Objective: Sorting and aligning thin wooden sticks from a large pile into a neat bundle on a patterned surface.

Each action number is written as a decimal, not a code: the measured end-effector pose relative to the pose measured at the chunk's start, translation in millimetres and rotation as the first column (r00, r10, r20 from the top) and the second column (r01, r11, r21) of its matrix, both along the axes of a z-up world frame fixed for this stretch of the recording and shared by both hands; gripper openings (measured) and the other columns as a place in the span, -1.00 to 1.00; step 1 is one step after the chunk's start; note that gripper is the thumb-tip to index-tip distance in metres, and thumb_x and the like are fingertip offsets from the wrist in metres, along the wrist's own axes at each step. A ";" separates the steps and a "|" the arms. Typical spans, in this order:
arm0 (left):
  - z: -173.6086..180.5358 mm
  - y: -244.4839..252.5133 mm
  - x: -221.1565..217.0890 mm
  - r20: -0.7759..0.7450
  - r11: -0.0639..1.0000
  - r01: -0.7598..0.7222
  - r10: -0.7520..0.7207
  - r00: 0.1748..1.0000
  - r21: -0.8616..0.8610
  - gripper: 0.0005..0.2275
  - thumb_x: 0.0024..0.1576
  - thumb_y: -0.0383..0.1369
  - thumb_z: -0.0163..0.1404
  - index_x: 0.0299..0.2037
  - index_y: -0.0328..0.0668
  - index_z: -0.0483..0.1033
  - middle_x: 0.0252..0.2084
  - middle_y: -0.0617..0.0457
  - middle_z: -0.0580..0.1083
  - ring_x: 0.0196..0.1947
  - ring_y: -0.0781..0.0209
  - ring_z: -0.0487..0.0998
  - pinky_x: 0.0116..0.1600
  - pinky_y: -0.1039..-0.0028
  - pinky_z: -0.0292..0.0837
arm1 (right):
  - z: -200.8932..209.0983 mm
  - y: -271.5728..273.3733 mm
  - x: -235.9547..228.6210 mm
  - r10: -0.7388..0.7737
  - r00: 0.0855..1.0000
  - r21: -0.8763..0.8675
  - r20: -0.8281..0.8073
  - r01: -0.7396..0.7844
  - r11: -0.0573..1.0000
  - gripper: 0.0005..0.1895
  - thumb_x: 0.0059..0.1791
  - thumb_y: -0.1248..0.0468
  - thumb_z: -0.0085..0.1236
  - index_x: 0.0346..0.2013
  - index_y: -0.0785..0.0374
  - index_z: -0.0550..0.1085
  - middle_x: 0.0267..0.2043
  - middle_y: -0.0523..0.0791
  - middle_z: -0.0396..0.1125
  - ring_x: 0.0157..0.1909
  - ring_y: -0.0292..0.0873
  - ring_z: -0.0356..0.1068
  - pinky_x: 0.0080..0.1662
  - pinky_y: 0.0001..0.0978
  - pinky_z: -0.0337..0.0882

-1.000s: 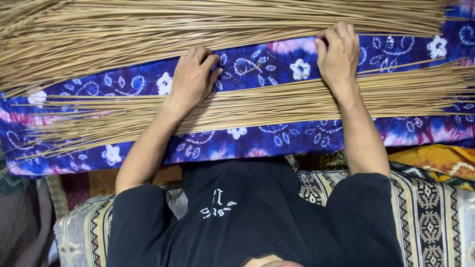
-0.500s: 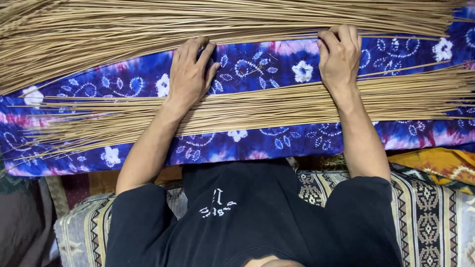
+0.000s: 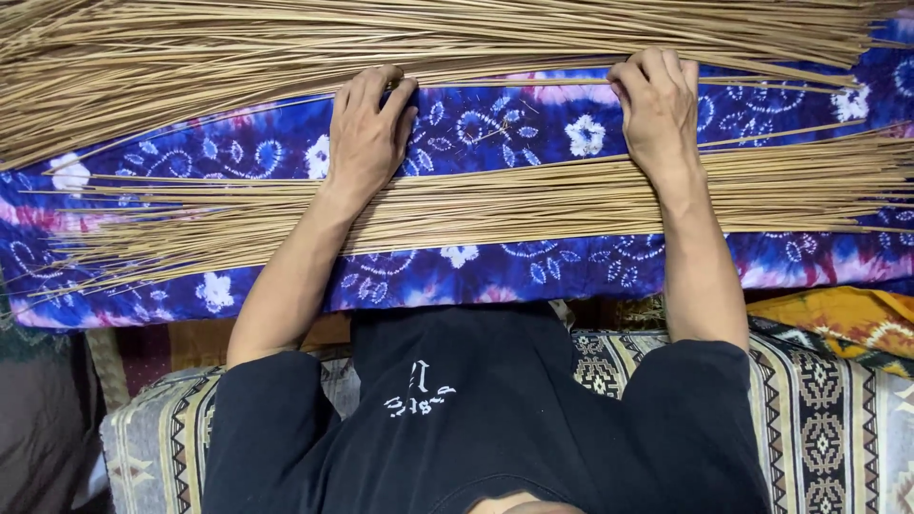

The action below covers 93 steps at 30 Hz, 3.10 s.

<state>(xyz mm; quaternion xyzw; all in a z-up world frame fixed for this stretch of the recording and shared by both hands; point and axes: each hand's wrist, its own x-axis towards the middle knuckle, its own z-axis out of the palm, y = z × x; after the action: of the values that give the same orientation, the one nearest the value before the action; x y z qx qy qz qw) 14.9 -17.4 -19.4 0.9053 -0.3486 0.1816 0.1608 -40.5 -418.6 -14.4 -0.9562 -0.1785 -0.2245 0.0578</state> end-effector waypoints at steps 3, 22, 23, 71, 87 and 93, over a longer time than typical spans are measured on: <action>-0.7 0.5 -0.7 -0.001 1.000 -0.011 0.011 1.000 0.019 -0.76 0.38 -0.31 0.01 0.19 -0.18 0.46 0.15 -0.19 0.42 0.14 -0.12 0.44 0.14 0.09 0.33 | -1.2 2.6 -0.3 -0.043 0.999 -0.169 -0.006 0.041 0.985 -0.94 0.25 0.31 0.10 -0.08 0.22 0.49 -0.15 -0.10 0.29 -0.12 -0.08 0.22 -0.11 -0.27 0.15; 3.2 -0.1 -3.8 0.031 0.999 0.007 -0.006 1.000 -0.032 -0.78 0.35 -0.38 0.03 0.12 -0.31 0.43 0.12 -0.19 0.39 0.05 -0.09 0.43 0.15 0.14 0.35 | 19.4 -0.7 -11.3 0.112 0.973 0.203 -0.201 -0.070 0.977 -0.89 0.24 0.46 -0.15 -0.09 0.41 0.38 -0.17 0.08 0.34 -0.15 0.03 0.27 -0.04 -0.11 0.27; 2.7 -0.2 -4.1 0.029 0.999 0.009 -0.008 1.000 -0.040 -0.78 0.35 -0.37 0.02 0.13 -0.30 0.44 0.12 -0.20 0.40 0.07 -0.10 0.44 0.14 0.13 0.35 | 22.8 -2.5 -10.2 0.092 0.965 0.186 -0.246 -0.047 0.981 -0.91 0.24 0.44 -0.12 -0.07 0.40 0.37 -0.08 0.09 0.32 -0.08 0.05 0.23 -0.02 -0.11 0.22; 22.4 21.8 -81.7 -0.128 0.988 0.124 -0.135 0.982 -0.094 -0.94 0.31 -0.34 -0.01 -0.10 -0.04 0.51 -0.36 0.08 0.36 -0.34 0.07 0.43 -0.27 0.34 0.28 | 37.6 40.2 -88.0 0.170 0.904 0.358 -0.393 -0.020 0.933 -0.86 0.20 0.23 0.16 -0.14 0.22 0.59 -0.25 0.03 0.33 -0.17 0.16 0.39 -0.06 -0.07 0.33; 49.9 9.1 11.7 0.018 0.994 0.068 -0.066 0.998 -0.081 -0.85 0.29 -0.37 0.16 -0.07 -0.22 0.48 -0.18 -0.03 0.39 -0.20 0.05 0.35 -0.21 0.30 0.24 | 37.7 59.5 11.8 0.104 0.993 0.286 -0.060 -0.083 0.955 -0.90 0.12 0.40 0.28 -0.18 0.42 0.54 -0.20 0.00 0.28 -0.15 0.04 0.27 -0.13 -0.13 0.31; 22.4 0.8 47.9 0.163 0.986 0.032 -0.005 0.987 -0.161 -0.85 0.28 -0.35 0.17 -0.10 -0.21 0.51 -0.11 -0.06 0.43 -0.10 0.04 0.38 -0.19 0.29 0.30 | 9.1 62.0 41.8 -0.035 0.993 0.103 0.114 0.023 0.994 -0.83 0.04 0.35 0.42 -0.23 0.26 0.52 -0.23 -0.06 0.29 -0.19 -0.08 0.23 -0.17 -0.27 0.28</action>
<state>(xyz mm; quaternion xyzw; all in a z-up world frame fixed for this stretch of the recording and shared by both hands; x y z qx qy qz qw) 62.8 -16.6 3.0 0.8682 -0.3529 0.2808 0.2072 1.3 -356.6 -5.3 -0.9400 -0.1558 -0.2891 0.0927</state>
